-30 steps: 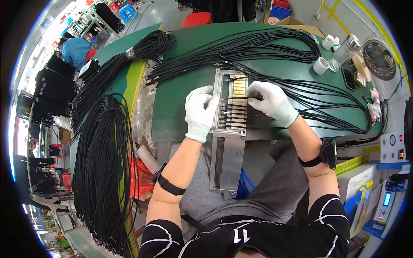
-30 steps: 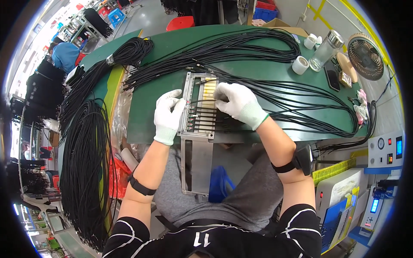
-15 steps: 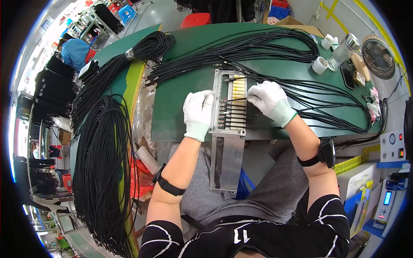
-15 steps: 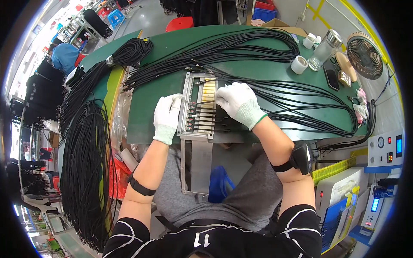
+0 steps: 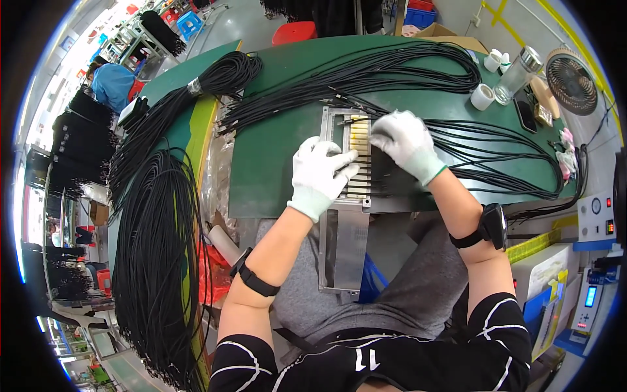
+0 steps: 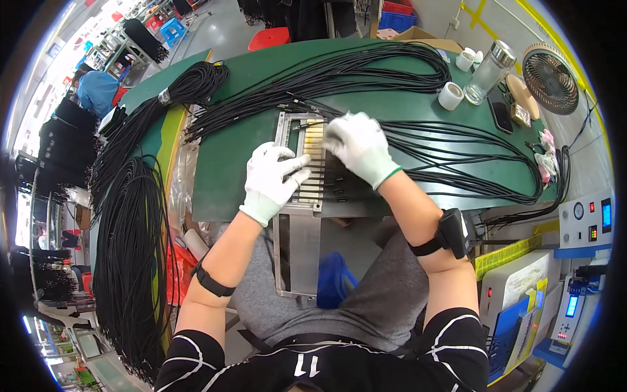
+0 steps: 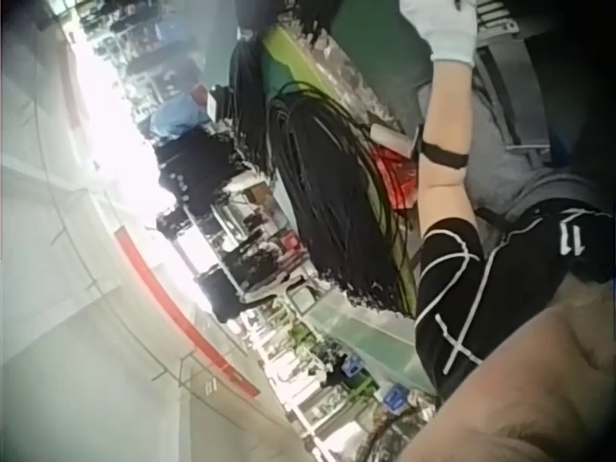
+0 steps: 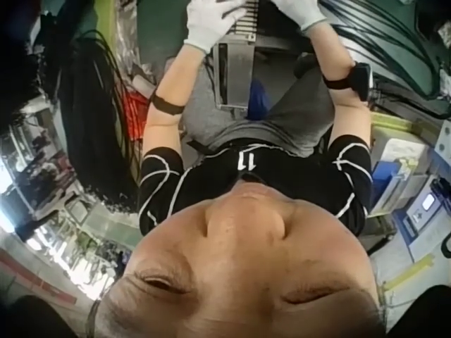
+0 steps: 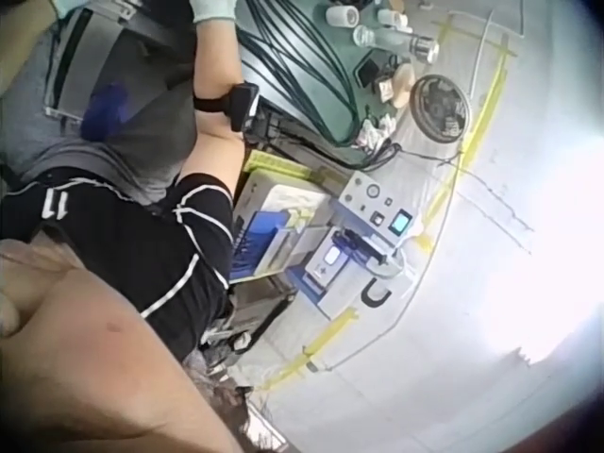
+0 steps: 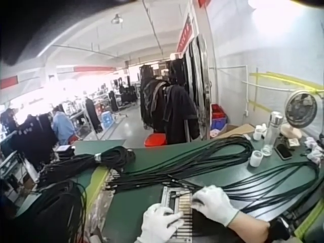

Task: The person inserts cables into a metal jig, places the jig into a machine, and then removes the cables from the jig. They then gather a new bundle of cables and begin inserting them into the jig.

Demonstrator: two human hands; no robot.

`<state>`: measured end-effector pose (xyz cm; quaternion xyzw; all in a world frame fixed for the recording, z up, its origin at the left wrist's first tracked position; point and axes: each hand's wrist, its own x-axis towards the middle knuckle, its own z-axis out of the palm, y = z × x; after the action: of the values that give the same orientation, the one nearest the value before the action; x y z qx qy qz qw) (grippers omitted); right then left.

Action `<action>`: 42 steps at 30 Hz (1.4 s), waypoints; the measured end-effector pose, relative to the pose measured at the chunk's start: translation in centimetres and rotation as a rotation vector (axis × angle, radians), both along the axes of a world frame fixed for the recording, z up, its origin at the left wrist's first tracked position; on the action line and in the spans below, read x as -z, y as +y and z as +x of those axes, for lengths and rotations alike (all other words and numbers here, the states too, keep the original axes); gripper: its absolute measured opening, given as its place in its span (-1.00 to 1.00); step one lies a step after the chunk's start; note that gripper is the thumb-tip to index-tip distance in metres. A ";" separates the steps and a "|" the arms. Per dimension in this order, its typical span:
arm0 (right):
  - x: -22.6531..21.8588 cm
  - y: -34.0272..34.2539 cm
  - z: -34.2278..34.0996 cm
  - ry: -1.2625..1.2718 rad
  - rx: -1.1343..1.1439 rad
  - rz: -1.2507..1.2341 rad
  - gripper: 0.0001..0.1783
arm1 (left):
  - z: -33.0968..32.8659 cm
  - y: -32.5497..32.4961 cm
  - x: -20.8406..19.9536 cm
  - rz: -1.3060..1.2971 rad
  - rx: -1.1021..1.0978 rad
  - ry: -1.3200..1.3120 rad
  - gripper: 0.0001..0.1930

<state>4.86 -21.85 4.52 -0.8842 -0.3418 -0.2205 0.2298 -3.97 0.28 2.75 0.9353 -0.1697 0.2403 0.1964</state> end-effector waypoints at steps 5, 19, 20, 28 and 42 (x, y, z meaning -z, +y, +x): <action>1.3 -1.0 2.5 -0.225 0.205 -0.077 -0.80 | 0.2 -0.6 -0.1 -0.022 0.011 -0.012 -0.77; -1.5 -1.3 -1.5 0.090 -0.166 0.042 -0.81 | -0.1 0.7 1.0 -0.705 -0.063 0.029 -0.85; -1.5 -1.1 -1.8 0.076 -0.183 0.035 -0.81 | -0.1 0.4 0.8 -0.656 -0.016 -0.009 -0.85; -2.3 2.2 -4.7 -0.026 -0.185 -0.014 -0.84 | -0.6 1.9 1.0 -0.663 0.028 0.088 -0.88; -1.7 -1.4 -2.6 0.159 -0.181 -0.064 -0.90 | 0.1 2.1 1.0 -0.488 -0.134 -0.002 -0.86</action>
<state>2.25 -23.29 6.21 -0.8712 -0.4078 -0.1171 0.2470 -3.84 2.34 1.75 0.8692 -0.0443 0.2876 0.3998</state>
